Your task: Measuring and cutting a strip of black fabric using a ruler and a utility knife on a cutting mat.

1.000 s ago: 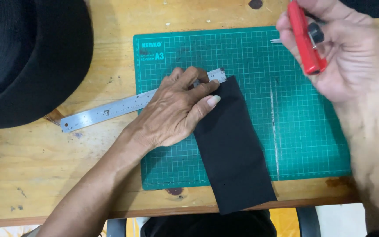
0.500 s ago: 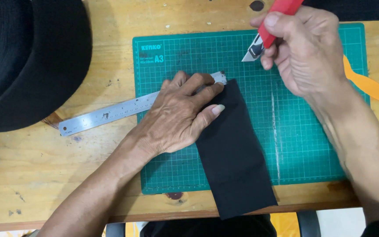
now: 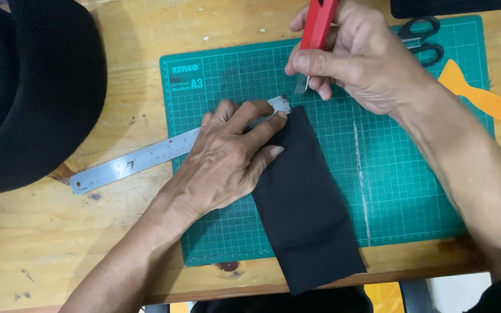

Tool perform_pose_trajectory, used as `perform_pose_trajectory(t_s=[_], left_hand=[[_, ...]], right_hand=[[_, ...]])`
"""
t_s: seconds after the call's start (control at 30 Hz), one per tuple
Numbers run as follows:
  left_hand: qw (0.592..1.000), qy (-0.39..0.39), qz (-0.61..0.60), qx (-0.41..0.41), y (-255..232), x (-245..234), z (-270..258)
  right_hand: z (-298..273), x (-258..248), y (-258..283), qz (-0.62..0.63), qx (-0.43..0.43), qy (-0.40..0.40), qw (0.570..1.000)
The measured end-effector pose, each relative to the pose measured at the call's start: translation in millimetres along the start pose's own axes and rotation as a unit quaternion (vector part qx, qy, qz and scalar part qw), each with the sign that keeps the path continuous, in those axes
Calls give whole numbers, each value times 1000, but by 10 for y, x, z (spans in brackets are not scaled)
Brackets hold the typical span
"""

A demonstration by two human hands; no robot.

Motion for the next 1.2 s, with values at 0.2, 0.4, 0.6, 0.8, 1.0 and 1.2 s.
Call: perform_pose_trajectory(t_s=[0.2,0.4,0.6,0.8,1.0,1.2], left_hand=[[1000,-7,17,9,-20,-7,9],[1000,-5,24,8,-8,20,4],[1000,-2,27,9,-30,6,13],[999,6,31,4,-33,10,16],[1000,10,21,3,-26,13,22],[1000,6,24,3,-25,12,19]], right_hand=[[42,36,109,-55,-26,66,996],[136,103,-86,-17,-39,112,993],[176,151,-23,-33,-89,103,990],[193,188,12,-70,-102,117,985],[203,200,16,-83,-94,125,984],[208,206,3,-81,-91,123,985]])
Point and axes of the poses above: each hand's wrist, its own z-axis towards the middle knuckle, its own x-axis out of the palm, y = z × x, the point moved 6 cm from there along z, towards the middle knuckle, and after that the axes turned 10 degrees about -z, right-handed, at the moved point
